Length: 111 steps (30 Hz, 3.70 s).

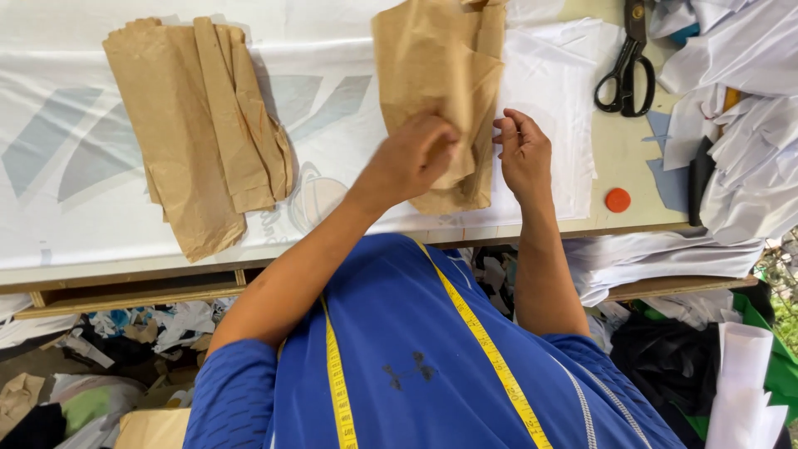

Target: The person retrieves brown paper pattern pieces from a drawer and places them on a white work surface. They unfold and inspect each piece, checking handwritten size labels, then restack them into a neat pile.

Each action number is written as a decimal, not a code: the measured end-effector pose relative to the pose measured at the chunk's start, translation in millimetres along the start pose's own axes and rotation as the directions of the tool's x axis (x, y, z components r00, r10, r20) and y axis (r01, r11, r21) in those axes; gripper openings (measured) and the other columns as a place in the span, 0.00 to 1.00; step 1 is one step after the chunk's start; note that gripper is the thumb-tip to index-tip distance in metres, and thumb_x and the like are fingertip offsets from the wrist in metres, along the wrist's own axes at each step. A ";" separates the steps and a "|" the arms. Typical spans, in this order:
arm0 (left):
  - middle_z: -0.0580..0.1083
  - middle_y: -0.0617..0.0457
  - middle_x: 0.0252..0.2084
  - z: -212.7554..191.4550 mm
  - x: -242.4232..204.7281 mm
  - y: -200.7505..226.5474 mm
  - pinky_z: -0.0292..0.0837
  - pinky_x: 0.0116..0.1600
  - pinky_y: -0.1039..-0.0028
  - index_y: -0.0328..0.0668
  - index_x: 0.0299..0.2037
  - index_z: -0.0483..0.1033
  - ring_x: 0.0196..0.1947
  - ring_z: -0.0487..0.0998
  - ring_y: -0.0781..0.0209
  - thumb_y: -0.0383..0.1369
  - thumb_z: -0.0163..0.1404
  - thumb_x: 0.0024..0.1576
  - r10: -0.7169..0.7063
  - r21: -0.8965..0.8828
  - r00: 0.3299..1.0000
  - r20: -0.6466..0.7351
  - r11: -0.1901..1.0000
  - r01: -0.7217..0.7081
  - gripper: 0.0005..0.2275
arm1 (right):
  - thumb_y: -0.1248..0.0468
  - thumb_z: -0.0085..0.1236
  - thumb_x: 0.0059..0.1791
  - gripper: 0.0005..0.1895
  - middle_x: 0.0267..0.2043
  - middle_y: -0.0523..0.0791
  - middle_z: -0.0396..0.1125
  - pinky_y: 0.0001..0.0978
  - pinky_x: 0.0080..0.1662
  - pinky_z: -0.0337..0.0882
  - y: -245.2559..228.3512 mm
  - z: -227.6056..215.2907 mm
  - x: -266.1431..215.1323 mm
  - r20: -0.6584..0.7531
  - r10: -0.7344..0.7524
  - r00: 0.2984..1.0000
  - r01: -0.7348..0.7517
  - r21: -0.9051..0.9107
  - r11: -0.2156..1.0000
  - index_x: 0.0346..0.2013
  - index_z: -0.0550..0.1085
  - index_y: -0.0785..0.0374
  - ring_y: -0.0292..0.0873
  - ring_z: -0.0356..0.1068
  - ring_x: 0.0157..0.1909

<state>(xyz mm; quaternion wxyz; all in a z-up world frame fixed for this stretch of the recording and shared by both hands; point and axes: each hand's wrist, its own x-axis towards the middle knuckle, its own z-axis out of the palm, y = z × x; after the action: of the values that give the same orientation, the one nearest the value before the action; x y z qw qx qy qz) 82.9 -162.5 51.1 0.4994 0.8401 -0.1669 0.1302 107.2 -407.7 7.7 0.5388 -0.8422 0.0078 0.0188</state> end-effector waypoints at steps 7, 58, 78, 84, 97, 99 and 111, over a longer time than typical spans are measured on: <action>0.65 0.34 0.73 33.9 -9.0 -29.9 0.58 0.73 0.43 0.43 0.71 0.66 0.76 0.60 0.33 0.56 0.44 0.68 -0.200 0.303 0.766 0.611 0.953 0.008 0.30 | 0.46 0.39 0.66 0.27 0.42 0.56 0.74 0.39 0.38 0.81 57.2 7.8 13.2 0.010 0.109 0.994 -0.109 0.095 0.989 0.60 0.77 0.64 0.51 0.77 0.39; 0.76 0.44 0.48 -73.8 -103.2 -39.2 0.74 0.49 0.52 0.40 0.60 0.72 0.48 0.79 0.43 0.56 0.56 0.62 -0.456 0.435 0.866 -0.204 0.750 0.497 0.28 | 0.71 0.66 0.53 0.14 0.39 0.46 0.77 0.30 0.46 0.79 -49.1 134.1 -12.9 0.483 0.042 0.874 -0.285 0.443 0.850 0.54 0.77 0.66 0.38 0.78 0.41; 0.79 0.39 0.40 -119.9 -112.9 -42.5 0.80 0.43 0.55 0.42 0.51 0.79 0.40 0.82 0.36 0.32 0.52 0.66 -0.482 0.154 0.792 -0.374 0.810 0.566 0.08 | 0.70 0.74 0.49 0.18 0.40 0.47 0.77 0.33 0.43 0.79 -66.8 108.0 0.5 0.281 0.019 0.960 -0.134 0.395 0.909 0.51 0.76 0.67 0.37 0.76 0.40; 0.81 0.36 0.49 -58.4 -69.8 -23.0 0.78 0.56 0.47 0.38 0.63 0.71 0.51 0.83 0.34 0.63 0.55 0.55 -0.620 0.140 0.771 0.141 0.784 0.605 0.37 | 0.62 0.64 0.56 0.08 0.34 0.49 0.78 0.33 0.38 0.83 -51.1 127.3 -7.0 0.379 0.135 0.915 -0.334 0.529 0.780 0.43 0.78 0.64 0.41 0.80 0.34; 0.74 0.53 0.26 -169.4 -181.0 -115.6 0.70 0.34 0.72 0.45 0.40 0.80 0.27 0.72 0.64 0.35 0.54 0.65 -0.773 -0.194 0.530 -0.350 0.613 0.766 0.05 | 0.63 0.61 0.60 0.06 0.36 0.46 0.75 0.32 0.43 0.78 85.9 44.3 18.5 0.137 0.137 0.981 -0.170 0.273 0.947 0.48 0.79 0.64 0.37 0.75 0.38; 0.76 0.56 0.29 -183.7 -176.7 -101.7 0.73 0.36 0.75 0.46 0.43 0.80 0.29 0.72 0.69 0.34 0.53 0.66 -0.779 -0.257 0.493 -0.387 0.605 0.754 0.04 | 0.64 0.59 0.61 0.07 0.35 0.48 0.75 0.33 0.42 0.78 83.0 39.5 19.2 0.135 0.129 0.983 -0.159 0.247 0.956 0.48 0.79 0.64 0.38 0.76 0.38; 0.73 0.53 0.28 -181.5 -119.7 -41.2 0.73 0.35 0.74 0.43 0.45 0.79 0.28 0.69 0.66 0.33 0.49 0.69 -0.664 -0.236 0.604 -0.441 0.735 0.636 0.06 | 0.61 0.59 0.61 0.07 0.36 0.47 0.76 0.29 0.42 0.79 75.7 30.3 23.9 0.129 0.187 0.974 -0.217 0.292 0.931 0.46 0.79 0.61 0.38 0.78 0.36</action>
<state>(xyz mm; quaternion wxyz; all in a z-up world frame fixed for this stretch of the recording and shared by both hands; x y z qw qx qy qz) -18.7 34.0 57.0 0.5604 0.7653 0.2806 0.1469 127.8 -411.7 -74.7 0.6571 -0.7418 0.0705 0.1143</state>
